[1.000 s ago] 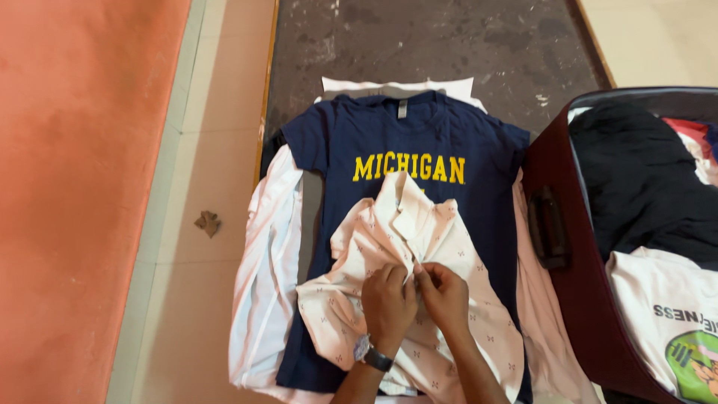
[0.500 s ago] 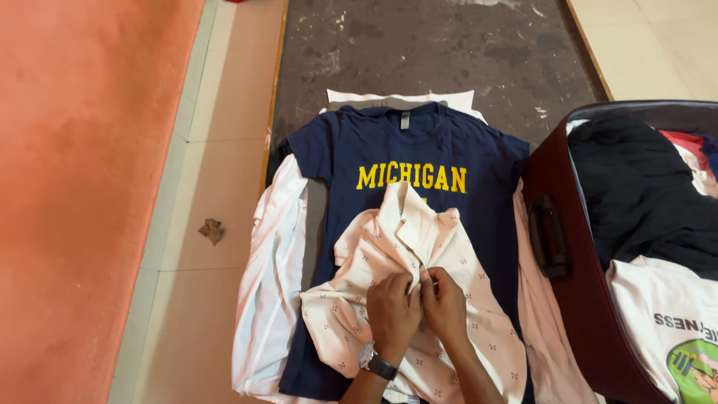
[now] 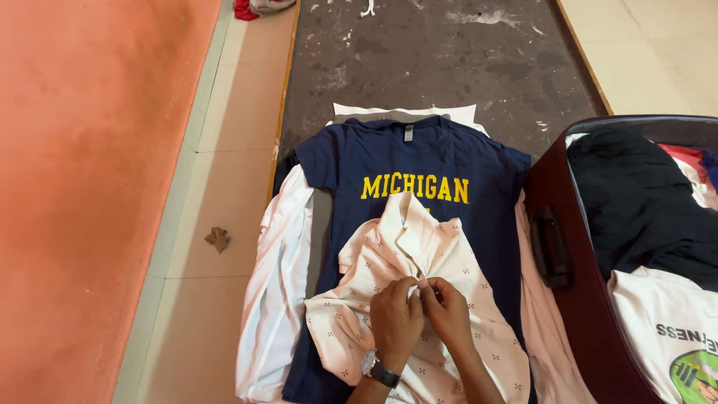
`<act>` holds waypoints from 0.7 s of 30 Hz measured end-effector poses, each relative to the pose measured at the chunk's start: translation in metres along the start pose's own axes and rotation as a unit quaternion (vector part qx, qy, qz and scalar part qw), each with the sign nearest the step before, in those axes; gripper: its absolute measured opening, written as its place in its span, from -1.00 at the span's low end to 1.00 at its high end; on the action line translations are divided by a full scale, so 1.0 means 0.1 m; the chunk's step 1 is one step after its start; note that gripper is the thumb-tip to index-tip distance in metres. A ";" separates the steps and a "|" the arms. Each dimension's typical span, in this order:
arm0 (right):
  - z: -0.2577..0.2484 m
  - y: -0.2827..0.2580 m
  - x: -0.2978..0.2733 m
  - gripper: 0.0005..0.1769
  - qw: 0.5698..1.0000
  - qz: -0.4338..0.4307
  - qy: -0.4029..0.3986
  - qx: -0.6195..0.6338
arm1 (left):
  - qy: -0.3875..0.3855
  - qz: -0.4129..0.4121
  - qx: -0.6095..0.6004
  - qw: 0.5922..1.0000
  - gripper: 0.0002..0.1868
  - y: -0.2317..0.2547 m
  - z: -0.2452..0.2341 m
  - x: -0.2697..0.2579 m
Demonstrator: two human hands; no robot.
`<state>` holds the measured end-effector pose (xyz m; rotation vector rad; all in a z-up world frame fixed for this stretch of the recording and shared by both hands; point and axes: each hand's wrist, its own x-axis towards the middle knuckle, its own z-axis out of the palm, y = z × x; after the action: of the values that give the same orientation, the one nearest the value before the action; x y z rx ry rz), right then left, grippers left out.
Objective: The person folds a pair of grey trousers and a navy blue t-shirt on the floor next to an open suitcase. They then unfold a light-colored patterned shirt, button it up, and fold it neatly.
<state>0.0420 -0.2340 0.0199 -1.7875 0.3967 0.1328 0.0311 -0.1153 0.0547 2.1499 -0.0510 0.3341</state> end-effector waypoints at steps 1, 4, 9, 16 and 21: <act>0.00 0.00 0.00 -0.64 1.000 0.004 -0.003 0.001 | 0.003 0.003 -0.004 1.000 -0.85 -0.01 0.01 -0.01; 0.00 0.02 0.01 -0.67 1.000 0.000 -0.009 0.007 | 0.007 0.005 -0.011 1.000 -0.87 -0.03 0.02 -0.01; -0.05 0.11 0.03 -0.70 1.000 -0.023 0.001 -0.015 | -0.004 -0.016 -0.004 1.000 -0.80 -0.07 0.06 -0.02; -0.03 0.12 0.02 -0.75 0.995 -0.036 0.045 -0.082 | 0.000 0.037 0.007 0.999 -0.82 -0.06 0.06 -0.03; 0.00 -0.07 -0.04 -0.73 0.990 -0.004 0.081 -0.113 | -0.012 0.033 0.022 0.999 -0.81 -0.03 0.05 -0.04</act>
<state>0.0403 -0.2319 0.0276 -2.0300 0.5068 0.0266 0.0290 -0.1177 0.0491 2.1994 -0.1288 0.3510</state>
